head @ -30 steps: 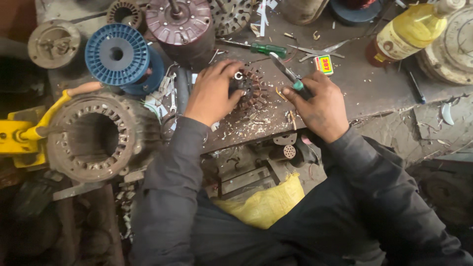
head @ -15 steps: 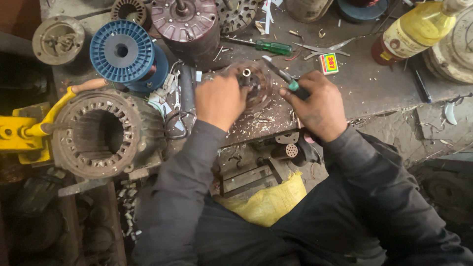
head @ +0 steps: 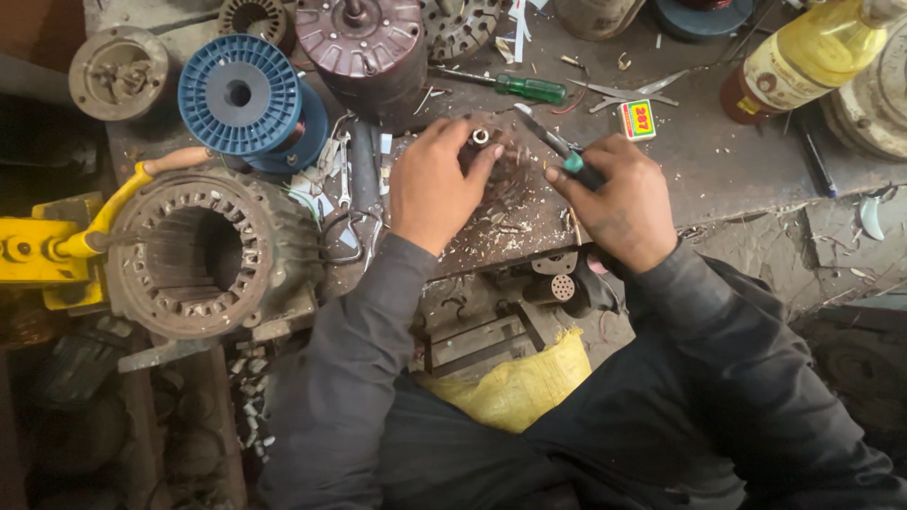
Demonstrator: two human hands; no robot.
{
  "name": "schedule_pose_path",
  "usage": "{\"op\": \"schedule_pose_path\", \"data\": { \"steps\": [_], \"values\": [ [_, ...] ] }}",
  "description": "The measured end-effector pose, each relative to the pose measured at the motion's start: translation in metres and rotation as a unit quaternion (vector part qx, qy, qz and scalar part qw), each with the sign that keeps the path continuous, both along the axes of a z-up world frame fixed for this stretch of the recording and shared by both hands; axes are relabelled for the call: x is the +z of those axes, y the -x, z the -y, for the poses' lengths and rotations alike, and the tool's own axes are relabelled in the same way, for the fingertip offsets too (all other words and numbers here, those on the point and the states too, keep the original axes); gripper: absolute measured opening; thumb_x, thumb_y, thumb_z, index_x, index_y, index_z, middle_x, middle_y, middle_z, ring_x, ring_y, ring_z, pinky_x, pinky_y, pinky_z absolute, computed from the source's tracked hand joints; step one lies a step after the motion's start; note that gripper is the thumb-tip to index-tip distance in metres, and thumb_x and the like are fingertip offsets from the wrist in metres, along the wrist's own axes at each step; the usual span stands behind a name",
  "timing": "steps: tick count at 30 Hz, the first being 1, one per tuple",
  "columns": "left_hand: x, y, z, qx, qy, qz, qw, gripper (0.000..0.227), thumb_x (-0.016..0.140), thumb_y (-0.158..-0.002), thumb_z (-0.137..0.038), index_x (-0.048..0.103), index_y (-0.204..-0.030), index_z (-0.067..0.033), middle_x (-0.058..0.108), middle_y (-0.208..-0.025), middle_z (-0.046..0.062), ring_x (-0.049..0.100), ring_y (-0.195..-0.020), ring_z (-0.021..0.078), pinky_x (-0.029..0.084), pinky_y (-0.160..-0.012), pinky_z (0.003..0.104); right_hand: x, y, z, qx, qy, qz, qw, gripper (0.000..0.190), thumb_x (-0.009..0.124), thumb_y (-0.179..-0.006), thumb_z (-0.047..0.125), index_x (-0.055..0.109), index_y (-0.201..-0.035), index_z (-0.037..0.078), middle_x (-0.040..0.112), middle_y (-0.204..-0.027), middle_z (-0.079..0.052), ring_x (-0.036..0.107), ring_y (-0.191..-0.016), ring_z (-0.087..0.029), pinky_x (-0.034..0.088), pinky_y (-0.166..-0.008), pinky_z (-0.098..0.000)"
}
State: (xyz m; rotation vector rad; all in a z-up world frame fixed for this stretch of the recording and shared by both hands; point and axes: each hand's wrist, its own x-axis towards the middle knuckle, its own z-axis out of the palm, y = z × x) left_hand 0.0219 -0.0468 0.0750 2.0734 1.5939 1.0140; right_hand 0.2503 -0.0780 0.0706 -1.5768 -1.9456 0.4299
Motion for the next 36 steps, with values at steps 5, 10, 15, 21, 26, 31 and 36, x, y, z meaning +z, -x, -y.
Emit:
{"op": "schedule_pose_path", "data": {
  "steps": [5, 10, 15, 21, 26, 31, 36],
  "values": [
    [0.0, 0.0, 0.002, 0.008, 0.014, 0.008, 1.0, 0.031, 0.076, -0.09, -0.029, 0.072, -0.11, -0.0052, 0.07, -0.098, 0.012, 0.069, -0.083, 0.035, 0.053, -0.07, 0.044, 0.0, 0.002, 0.001, -0.008, 0.019, 0.0, 1.0, 0.034, 0.082, -0.092, 0.032, 0.074, -0.095, -0.001, 0.067, -0.102, -0.016, 0.067, -0.082, -0.034, 0.053, -0.072, -0.0423],
    [-0.002, 0.0, 0.003, 0.014, 0.021, 0.03, 0.999, 0.028, 0.078, -0.089, -0.026, 0.072, -0.109, -0.0073, 0.068, -0.095, 0.011, 0.069, -0.083, 0.0333, 0.053, -0.071, 0.043, -0.002, 0.002, 0.001, 0.005, -0.004, 0.006, 1.0, 0.033, 0.082, -0.094, 0.031, 0.074, -0.095, -0.002, 0.068, -0.103, -0.016, 0.068, -0.085, -0.034, 0.053, -0.075, -0.0425],
    [-0.006, 0.001, 0.001, -0.028, -0.06, 0.118, 0.991, 0.023, 0.079, -0.088, -0.019, 0.072, -0.109, -0.0114, 0.068, -0.102, 0.011, 0.07, -0.093, 0.0312, 0.056, -0.08, 0.04, -0.002, 0.003, 0.002, -0.002, 0.001, -0.001, 1.0, 0.033, 0.082, -0.091, 0.031, 0.075, -0.096, -0.001, 0.068, -0.102, -0.017, 0.068, -0.085, -0.035, 0.053, -0.074, -0.0431],
    [-0.017, 0.004, -0.002, -0.071, 0.049, 0.165, 0.983, 0.026, 0.071, -0.097, -0.015, 0.069, -0.123, -0.0103, 0.076, -0.11, 0.014, 0.074, -0.099, 0.0309, 0.057, -0.084, 0.038, -0.006, 0.004, 0.001, -0.009, -0.011, 0.004, 1.0, 0.033, 0.082, -0.092, 0.031, 0.074, -0.093, -0.001, 0.067, -0.102, -0.017, 0.067, -0.085, -0.035, 0.053, -0.075, -0.0438],
    [-0.018, 0.005, -0.003, -0.05, 0.079, 0.169, 0.981, 0.023, 0.073, -0.094, -0.017, 0.072, -0.116, -0.0112, 0.078, -0.101, 0.012, 0.077, -0.087, 0.0271, 0.057, -0.075, 0.035, -0.007, 0.005, 0.0, -0.012, -0.004, 0.011, 1.0, 0.033, 0.082, -0.091, 0.032, 0.074, -0.092, -0.001, 0.067, -0.102, -0.017, 0.068, -0.086, -0.036, 0.053, -0.075, -0.0444],
    [-0.011, 0.004, -0.005, -0.031, 0.069, 0.159, 0.984, 0.023, 0.078, -0.09, -0.02, 0.074, -0.111, -0.0107, 0.079, -0.097, 0.01, 0.077, -0.082, 0.0257, 0.056, -0.071, 0.033, -0.008, 0.005, -0.001, -0.006, -0.016, 0.014, 1.0, 0.034, 0.081, -0.092, 0.032, 0.074, -0.094, -0.001, 0.067, -0.104, -0.017, 0.068, -0.088, -0.037, 0.053, -0.077, -0.0445],
    [-0.008, 0.003, -0.002, -0.017, 0.079, 0.157, 0.984, 0.024, 0.079, -0.088, -0.022, 0.075, -0.108, -0.0109, 0.079, -0.096, 0.009, 0.075, -0.078, 0.0264, 0.055, -0.07, 0.035, -0.015, -0.002, -0.002, -0.02, 0.002, 0.049, 0.999, 0.026, 0.079, -0.088, 0.024, 0.075, -0.1, 0.001, 0.068, -0.113, -0.017, 0.068, -0.091, -0.04, 0.053, -0.079, -0.0478]
  ]
}}
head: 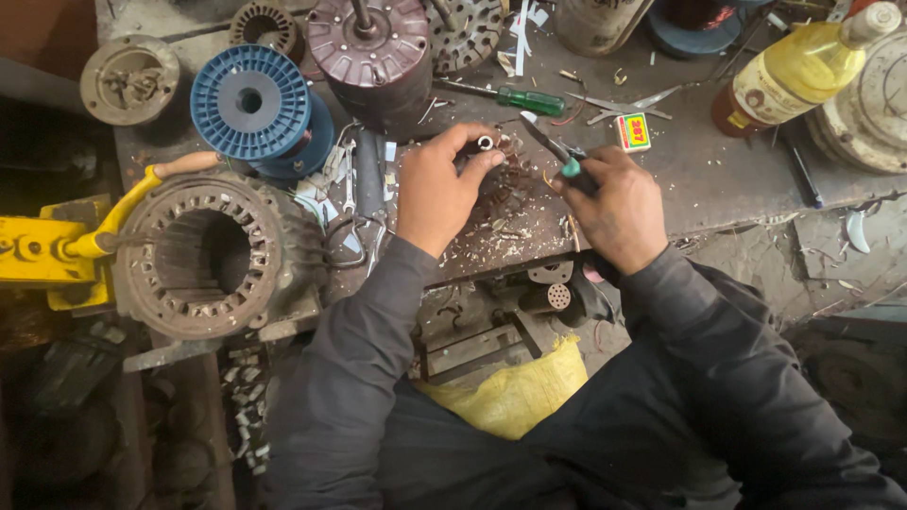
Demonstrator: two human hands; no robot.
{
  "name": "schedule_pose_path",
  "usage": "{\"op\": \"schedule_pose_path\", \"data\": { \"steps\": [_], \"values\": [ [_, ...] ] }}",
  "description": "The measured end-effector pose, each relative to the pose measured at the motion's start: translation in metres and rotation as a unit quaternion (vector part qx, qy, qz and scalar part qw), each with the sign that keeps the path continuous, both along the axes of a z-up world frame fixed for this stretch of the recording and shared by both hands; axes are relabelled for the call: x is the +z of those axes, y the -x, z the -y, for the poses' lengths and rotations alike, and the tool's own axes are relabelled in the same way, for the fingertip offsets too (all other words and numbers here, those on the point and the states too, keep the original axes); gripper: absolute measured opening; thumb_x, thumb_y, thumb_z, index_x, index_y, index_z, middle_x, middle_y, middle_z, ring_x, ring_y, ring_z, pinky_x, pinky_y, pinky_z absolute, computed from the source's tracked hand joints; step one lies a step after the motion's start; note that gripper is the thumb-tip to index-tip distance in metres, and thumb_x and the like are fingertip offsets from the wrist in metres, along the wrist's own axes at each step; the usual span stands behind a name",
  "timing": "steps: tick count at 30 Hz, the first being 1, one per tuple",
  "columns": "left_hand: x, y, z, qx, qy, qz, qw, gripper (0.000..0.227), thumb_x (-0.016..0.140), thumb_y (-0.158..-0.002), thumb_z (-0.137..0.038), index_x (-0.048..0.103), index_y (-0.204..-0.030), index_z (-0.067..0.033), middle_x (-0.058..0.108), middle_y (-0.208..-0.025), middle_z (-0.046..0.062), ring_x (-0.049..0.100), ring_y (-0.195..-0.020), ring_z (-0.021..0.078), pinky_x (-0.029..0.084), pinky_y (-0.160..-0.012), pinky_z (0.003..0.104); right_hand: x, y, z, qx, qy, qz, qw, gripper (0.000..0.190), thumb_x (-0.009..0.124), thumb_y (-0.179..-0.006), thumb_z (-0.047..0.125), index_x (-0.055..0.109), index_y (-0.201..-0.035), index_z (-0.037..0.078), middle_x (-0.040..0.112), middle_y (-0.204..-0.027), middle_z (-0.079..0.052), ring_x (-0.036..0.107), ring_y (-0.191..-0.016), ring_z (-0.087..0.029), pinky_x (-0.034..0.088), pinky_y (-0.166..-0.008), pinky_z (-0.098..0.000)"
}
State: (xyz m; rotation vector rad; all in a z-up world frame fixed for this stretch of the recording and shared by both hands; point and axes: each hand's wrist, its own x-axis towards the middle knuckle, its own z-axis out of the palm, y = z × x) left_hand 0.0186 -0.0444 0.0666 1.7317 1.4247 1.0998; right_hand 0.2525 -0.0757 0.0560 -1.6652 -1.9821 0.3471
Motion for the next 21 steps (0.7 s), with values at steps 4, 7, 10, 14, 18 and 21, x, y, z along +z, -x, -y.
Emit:
{"op": "schedule_pose_path", "data": {
  "steps": [4, 7, 10, 14, 18, 21],
  "values": [
    [-0.003, 0.0, 0.0, -0.008, -0.059, -0.008, 0.998, 0.025, 0.079, -0.091, -0.023, 0.073, -0.112, -0.0107, 0.078, -0.101, 0.01, 0.076, -0.088, 0.0281, 0.056, -0.076, 0.036, -0.003, -0.01, -0.001, 0.037, -0.007, 0.019, 0.999, 0.028, 0.069, -0.078, 0.008, 0.075, -0.105, 0.002, 0.068, -0.134, -0.014, 0.069, -0.102, -0.041, 0.055, -0.089, -0.0468],
    [-0.005, -0.001, -0.001, -0.008, -0.064, -0.015, 0.998, 0.026, 0.079, -0.091, -0.024, 0.072, -0.113, -0.0108, 0.078, -0.102, 0.011, 0.075, -0.089, 0.0292, 0.056, -0.076, 0.037, -0.005, -0.012, 0.0, 0.036, 0.012, 0.012, 0.999, 0.03, 0.068, -0.077, 0.007, 0.074, -0.106, 0.001, 0.066, -0.139, -0.013, 0.069, -0.103, -0.04, 0.055, -0.09, -0.0458],
    [-0.004, -0.002, 0.0, -0.005, -0.039, -0.019, 0.999, 0.026, 0.078, -0.091, -0.024, 0.072, -0.113, -0.0109, 0.078, -0.102, 0.011, 0.075, -0.086, 0.0294, 0.056, -0.075, 0.037, -0.006, -0.012, 0.0, 0.033, 0.018, 0.008, 0.999, 0.027, 0.07, -0.082, 0.009, 0.074, -0.107, 0.001, 0.066, -0.138, -0.014, 0.068, -0.104, -0.041, 0.055, -0.09, -0.0467],
    [-0.005, -0.001, 0.001, -0.028, -0.067, 0.006, 0.997, 0.027, 0.074, -0.093, -0.018, 0.069, -0.119, -0.0086, 0.077, -0.106, 0.011, 0.075, -0.095, 0.0317, 0.056, -0.081, 0.038, -0.006, -0.011, -0.001, 0.046, 0.013, 0.021, 0.999, 0.032, 0.067, -0.078, 0.007, 0.074, -0.108, 0.001, 0.066, -0.134, -0.016, 0.066, -0.106, -0.041, 0.053, -0.092, -0.0475],
    [-0.006, -0.003, 0.002, -0.063, -0.087, 0.023, 0.994, 0.027, 0.067, -0.098, -0.009, 0.066, -0.125, -0.0084, 0.076, -0.114, 0.012, 0.074, -0.107, 0.0324, 0.057, -0.089, 0.038, -0.005, -0.012, 0.006, 0.03, 0.029, 0.087, 0.995, 0.028, 0.067, -0.08, 0.01, 0.076, -0.106, 0.007, 0.066, -0.126, -0.012, 0.063, -0.111, -0.038, 0.05, -0.095, -0.0514],
    [-0.006, -0.005, -0.001, -0.045, -0.059, 0.024, 0.997, 0.024, 0.071, -0.094, -0.01, 0.068, -0.118, -0.0097, 0.078, -0.11, 0.011, 0.076, -0.103, 0.0299, 0.059, -0.084, 0.037, -0.003, -0.014, 0.016, 0.032, 0.027, 0.148, 0.988, 0.032, 0.068, -0.078, 0.013, 0.078, -0.108, 0.013, 0.065, -0.123, -0.009, 0.06, -0.114, -0.035, 0.045, -0.095, -0.0528]
  ]
}}
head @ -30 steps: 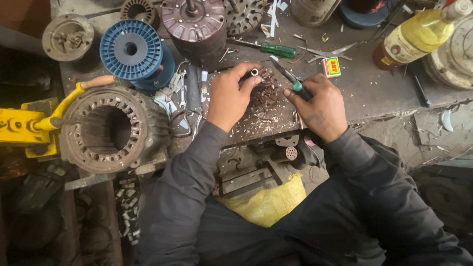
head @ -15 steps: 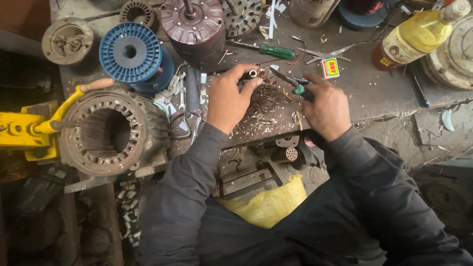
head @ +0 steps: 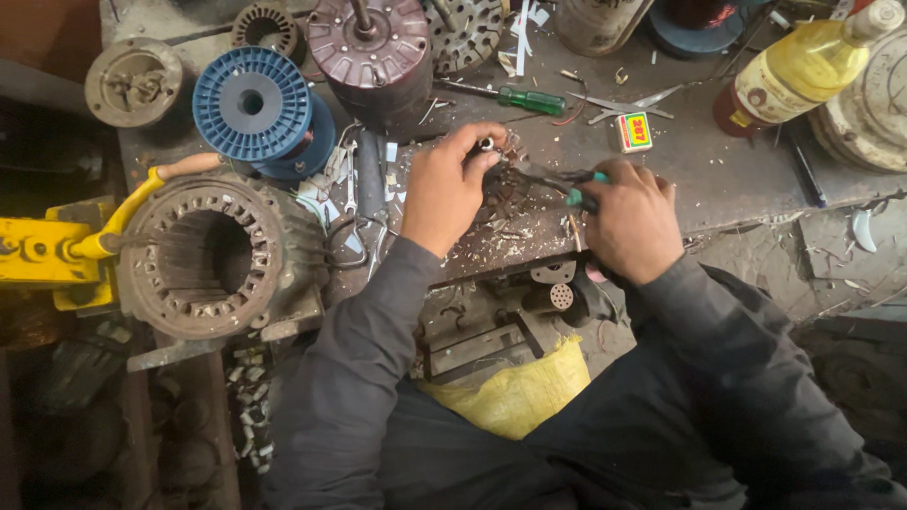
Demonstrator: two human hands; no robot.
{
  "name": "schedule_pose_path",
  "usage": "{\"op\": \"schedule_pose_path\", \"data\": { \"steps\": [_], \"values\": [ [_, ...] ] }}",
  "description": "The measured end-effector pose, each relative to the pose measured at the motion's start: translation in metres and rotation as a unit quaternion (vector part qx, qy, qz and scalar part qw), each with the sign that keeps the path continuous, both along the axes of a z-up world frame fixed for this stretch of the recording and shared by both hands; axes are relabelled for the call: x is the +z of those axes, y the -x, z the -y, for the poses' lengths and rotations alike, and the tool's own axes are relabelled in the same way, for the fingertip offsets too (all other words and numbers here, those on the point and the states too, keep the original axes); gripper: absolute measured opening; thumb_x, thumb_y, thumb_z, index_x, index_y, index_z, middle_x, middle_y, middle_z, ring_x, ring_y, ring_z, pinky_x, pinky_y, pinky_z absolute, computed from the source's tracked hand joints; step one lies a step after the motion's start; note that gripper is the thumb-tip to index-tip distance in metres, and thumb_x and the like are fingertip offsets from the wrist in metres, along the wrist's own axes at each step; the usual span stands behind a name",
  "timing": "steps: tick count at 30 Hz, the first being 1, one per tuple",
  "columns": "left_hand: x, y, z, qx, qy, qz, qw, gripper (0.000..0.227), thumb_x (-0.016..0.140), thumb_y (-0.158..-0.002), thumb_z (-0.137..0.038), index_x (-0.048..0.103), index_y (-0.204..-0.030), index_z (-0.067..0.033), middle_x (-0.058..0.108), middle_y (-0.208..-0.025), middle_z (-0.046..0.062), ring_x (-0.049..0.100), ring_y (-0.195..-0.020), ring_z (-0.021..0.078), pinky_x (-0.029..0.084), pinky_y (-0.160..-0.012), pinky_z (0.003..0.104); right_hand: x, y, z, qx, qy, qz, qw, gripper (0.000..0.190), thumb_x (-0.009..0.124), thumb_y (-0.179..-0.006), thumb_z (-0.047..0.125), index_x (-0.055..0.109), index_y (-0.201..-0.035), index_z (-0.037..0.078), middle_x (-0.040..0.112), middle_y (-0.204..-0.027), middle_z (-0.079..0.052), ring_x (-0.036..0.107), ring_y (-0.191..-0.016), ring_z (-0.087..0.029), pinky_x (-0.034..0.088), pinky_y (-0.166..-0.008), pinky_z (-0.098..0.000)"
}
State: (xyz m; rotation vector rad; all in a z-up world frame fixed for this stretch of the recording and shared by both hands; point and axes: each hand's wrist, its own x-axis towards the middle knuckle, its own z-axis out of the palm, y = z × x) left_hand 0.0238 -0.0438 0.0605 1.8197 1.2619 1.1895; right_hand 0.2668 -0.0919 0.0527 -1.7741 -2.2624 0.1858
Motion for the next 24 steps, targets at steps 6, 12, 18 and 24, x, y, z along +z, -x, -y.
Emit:
{"op": "schedule_pose_path", "data": {
  "steps": [6, 12, 18, 24],
  "values": [
    [0.005, -0.003, -0.001, 0.025, 0.005, -0.043, 0.999, 0.023, 0.079, -0.089, -0.017, 0.071, -0.109, -0.0108, 0.078, -0.095, 0.011, 0.076, -0.082, 0.0294, 0.057, -0.069, 0.038, -0.004, -0.007, 0.008, -0.001, -0.03, 0.081, 0.996, 0.037, 0.064, -0.077, 0.013, 0.079, -0.11, 0.02, 0.065, -0.125, -0.006, 0.059, -0.117, -0.031, 0.041, -0.102, -0.0512],
    [0.008, -0.004, 0.002, 0.04, -0.01, -0.072, 0.997, 0.024, 0.08, -0.089, -0.021, 0.072, -0.109, -0.0115, 0.077, -0.096, 0.012, 0.075, -0.082, 0.0312, 0.056, -0.069, 0.039, -0.005, -0.003, 0.009, -0.013, -0.047, 0.132, 0.99, 0.026, 0.063, -0.083, 0.016, 0.079, -0.103, 0.018, 0.064, -0.121, -0.008, 0.058, -0.117, -0.031, 0.039, -0.103, -0.0535],
    [0.006, -0.004, 0.004, 0.034, -0.039, -0.056, 0.997, 0.022, 0.078, -0.091, -0.021, 0.071, -0.11, -0.0112, 0.077, -0.099, 0.012, 0.075, -0.087, 0.032, 0.057, -0.073, 0.04, -0.002, 0.004, 0.005, -0.001, -0.077, 0.173, 0.982, 0.02, 0.063, -0.082, 0.02, 0.077, -0.096, 0.016, 0.063, -0.12, -0.009, 0.057, -0.117, -0.031, 0.04, -0.102, -0.0555],
    [0.006, -0.002, 0.003, 0.033, -0.03, -0.063, 0.997, 0.022, 0.078, -0.091, -0.021, 0.072, -0.11, -0.0115, 0.077, -0.099, 0.012, 0.075, -0.086, 0.0313, 0.057, -0.072, 0.039, 0.0, -0.008, -0.015, 0.058, -0.048, 0.214, 0.974, 0.018, 0.063, -0.084, 0.017, 0.076, -0.096, 0.016, 0.063, -0.111, -0.012, 0.06, -0.111, -0.031, 0.048, -0.09, -0.0472]
  ]
}}
